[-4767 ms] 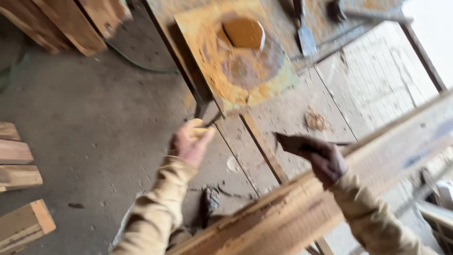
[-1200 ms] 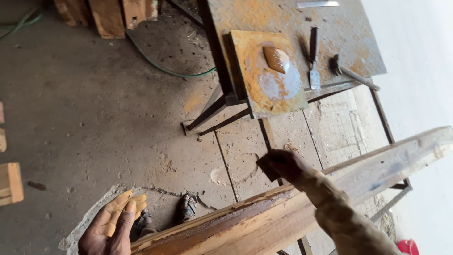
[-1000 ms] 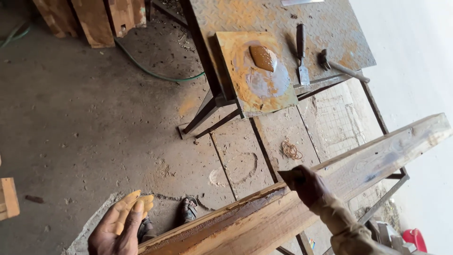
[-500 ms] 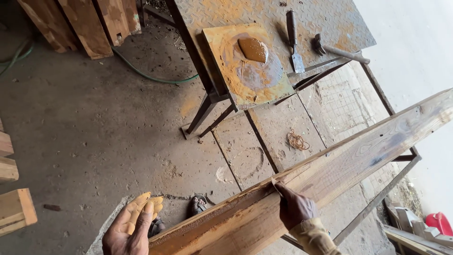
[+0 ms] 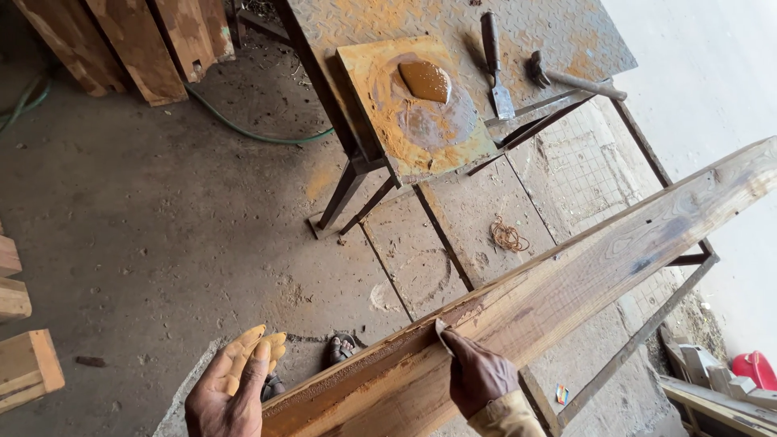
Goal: The person applies a brown wood filler paste onto a long wooden plank resting on sawhorses, scooping filler from a board with a small scraper and spreading it over holes and defects. They then scrape and smooth the filled areas by hand and with the scraper, working along the plank.
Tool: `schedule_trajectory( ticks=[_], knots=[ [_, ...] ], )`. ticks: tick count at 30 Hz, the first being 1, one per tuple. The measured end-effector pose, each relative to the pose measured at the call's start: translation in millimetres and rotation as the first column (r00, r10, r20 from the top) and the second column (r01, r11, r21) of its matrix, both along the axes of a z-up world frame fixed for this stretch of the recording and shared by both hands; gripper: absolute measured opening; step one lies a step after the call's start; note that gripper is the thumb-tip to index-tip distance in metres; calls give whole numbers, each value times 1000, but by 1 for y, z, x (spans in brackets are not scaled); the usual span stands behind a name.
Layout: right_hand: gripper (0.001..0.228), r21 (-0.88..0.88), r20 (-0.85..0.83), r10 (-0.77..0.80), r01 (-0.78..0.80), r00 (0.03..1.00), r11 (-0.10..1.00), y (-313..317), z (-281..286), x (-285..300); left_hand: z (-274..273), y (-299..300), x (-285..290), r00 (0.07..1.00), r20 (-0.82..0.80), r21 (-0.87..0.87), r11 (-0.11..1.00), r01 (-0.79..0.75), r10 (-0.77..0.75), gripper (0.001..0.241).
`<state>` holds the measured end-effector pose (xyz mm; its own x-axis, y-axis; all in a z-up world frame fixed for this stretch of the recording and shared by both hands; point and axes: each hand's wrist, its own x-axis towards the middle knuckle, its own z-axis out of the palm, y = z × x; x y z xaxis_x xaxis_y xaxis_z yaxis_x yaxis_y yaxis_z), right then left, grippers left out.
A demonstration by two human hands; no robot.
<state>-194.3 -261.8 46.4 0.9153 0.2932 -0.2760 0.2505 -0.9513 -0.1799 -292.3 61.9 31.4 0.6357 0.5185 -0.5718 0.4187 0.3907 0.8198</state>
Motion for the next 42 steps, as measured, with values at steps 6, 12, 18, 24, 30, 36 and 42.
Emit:
schedule_trajectory(
  ticks=[6,12,18,24,30,36,42],
  knots=[
    [51,74,-17,121,-119,993,990,2,-9,-12,16,-5,16,998,-11,-5,998,68,-68,44],
    [43,-35,-269,-123,118,955,992,-29,8,19,21,-6,25,995,-2,-19,994,104,-104,45],
    [40,-184,-213,-326,290,921,939,-28,7,42,3,0,12,995,34,-53,994,92,-90,43],
    [45,-270,-193,-297,240,935,932,34,17,-1,-3,7,-4,997,62,-62,997,45,-42,44],
    [47,207,-51,137,-123,989,971,31,-60,-78,9,12,-10,997,73,-24,999,-24,26,46],
    [39,130,-77,44,-34,996,991,9,-15,-23,11,27,-27,989,124,-32,997,-76,79,44],
    [30,48,-342,15,2,939,999,-6,24,89,17,59,-49,995,17,84,991,101,-103,44]
  ],
)
